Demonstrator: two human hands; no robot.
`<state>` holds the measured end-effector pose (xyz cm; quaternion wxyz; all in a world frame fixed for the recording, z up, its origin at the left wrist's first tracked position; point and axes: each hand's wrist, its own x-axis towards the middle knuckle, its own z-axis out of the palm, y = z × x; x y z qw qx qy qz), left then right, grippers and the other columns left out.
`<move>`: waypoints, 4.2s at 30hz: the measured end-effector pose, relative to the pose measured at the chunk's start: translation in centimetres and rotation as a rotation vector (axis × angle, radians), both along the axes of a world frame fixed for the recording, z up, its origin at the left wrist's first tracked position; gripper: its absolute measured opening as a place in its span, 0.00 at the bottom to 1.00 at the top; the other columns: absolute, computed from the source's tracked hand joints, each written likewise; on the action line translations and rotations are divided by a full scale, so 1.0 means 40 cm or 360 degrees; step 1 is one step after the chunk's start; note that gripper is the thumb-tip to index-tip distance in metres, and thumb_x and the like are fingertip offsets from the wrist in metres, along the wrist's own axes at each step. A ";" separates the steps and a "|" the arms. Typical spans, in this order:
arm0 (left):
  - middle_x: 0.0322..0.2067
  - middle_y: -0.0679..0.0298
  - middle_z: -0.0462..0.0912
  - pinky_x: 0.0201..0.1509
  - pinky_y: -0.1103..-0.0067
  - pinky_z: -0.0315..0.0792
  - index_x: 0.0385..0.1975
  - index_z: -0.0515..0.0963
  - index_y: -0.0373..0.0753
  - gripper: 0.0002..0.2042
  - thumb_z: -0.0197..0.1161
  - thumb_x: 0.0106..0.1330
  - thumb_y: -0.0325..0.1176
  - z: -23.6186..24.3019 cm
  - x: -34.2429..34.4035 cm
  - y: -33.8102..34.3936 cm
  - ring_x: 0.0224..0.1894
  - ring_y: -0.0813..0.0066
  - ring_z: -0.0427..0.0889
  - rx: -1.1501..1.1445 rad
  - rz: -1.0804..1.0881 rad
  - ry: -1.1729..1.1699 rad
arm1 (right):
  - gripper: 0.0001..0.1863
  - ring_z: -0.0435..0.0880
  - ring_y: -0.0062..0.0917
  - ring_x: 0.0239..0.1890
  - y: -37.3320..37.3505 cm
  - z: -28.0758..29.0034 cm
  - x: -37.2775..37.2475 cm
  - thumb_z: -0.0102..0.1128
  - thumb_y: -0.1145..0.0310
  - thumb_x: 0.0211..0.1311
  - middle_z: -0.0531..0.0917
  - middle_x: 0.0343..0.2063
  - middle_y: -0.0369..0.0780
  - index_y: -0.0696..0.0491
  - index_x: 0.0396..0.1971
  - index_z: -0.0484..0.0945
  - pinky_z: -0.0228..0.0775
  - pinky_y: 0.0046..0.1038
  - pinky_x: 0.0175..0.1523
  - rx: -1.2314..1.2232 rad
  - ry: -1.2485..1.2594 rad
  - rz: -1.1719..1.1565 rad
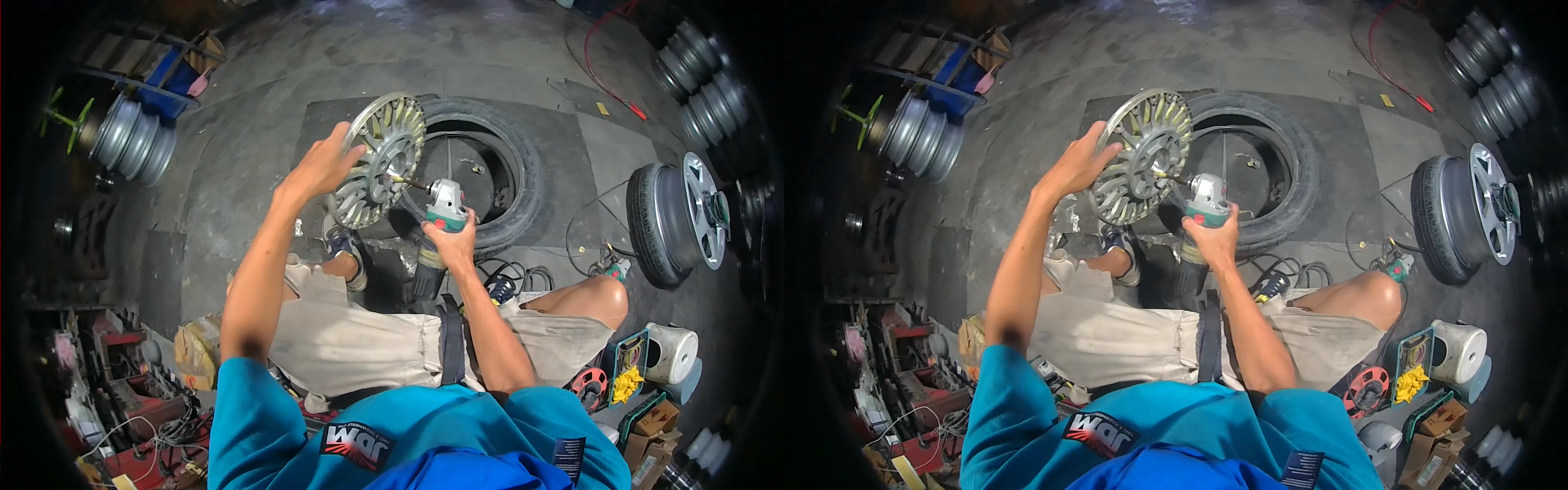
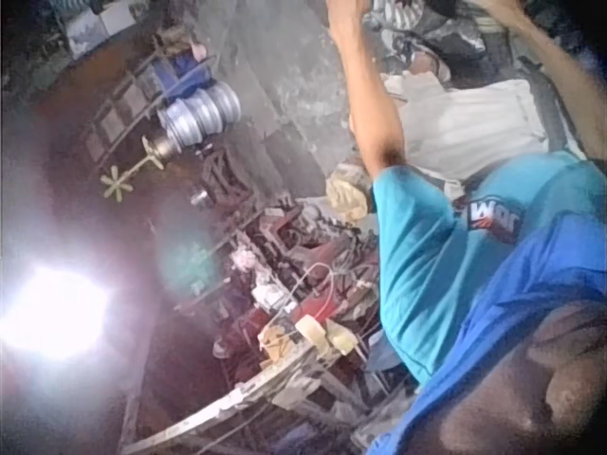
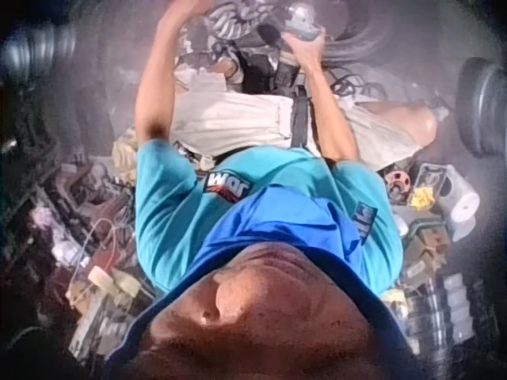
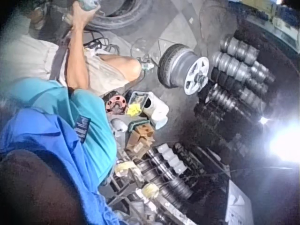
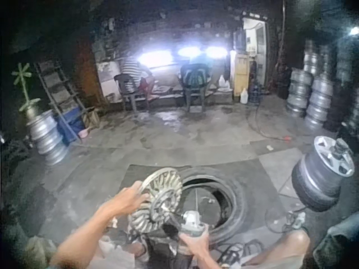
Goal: The person uses a handheld power grinder to smooth the inner edge and bolt holes of a metal wheel hub while holding the hub by hand against a tire.
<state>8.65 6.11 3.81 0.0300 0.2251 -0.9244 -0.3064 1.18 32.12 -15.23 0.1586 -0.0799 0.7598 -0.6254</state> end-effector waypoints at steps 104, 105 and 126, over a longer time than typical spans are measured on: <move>0.54 0.50 0.86 0.64 0.60 0.74 0.58 0.83 0.40 0.17 0.63 0.73 0.38 -0.108 -0.204 -0.119 0.57 0.48 0.82 -0.0430 -0.0336 0.0717 | 0.47 0.84 0.36 0.50 -0.002 0.034 -0.016 0.82 0.66 0.41 0.83 0.47 0.50 0.56 0.63 0.65 0.74 0.36 0.60 0.0045 0.0579 0.0034; 0.54 0.50 0.86 0.64 0.60 0.74 0.58 0.83 0.40 0.17 0.63 0.73 0.38 -0.105 -0.205 -0.118 0.57 0.48 0.82 -0.0434 -0.0335 0.0722 | 0.47 0.84 0.36 0.50 -0.002 0.029 -0.017 0.82 0.66 0.41 0.83 0.47 0.50 0.56 0.63 0.65 0.74 0.36 0.60 0.0043 0.0584 0.0034; 0.56 0.52 0.86 0.68 0.61 0.71 0.59 0.82 0.42 0.18 0.63 0.74 0.39 -0.092 -0.197 -0.108 0.60 0.49 0.80 -0.0429 -0.0334 0.0667 | 0.47 0.86 0.40 0.48 -0.002 0.022 -0.014 0.82 0.65 0.40 0.85 0.46 0.49 0.55 0.63 0.67 0.76 0.38 0.58 0.0036 0.0617 0.0048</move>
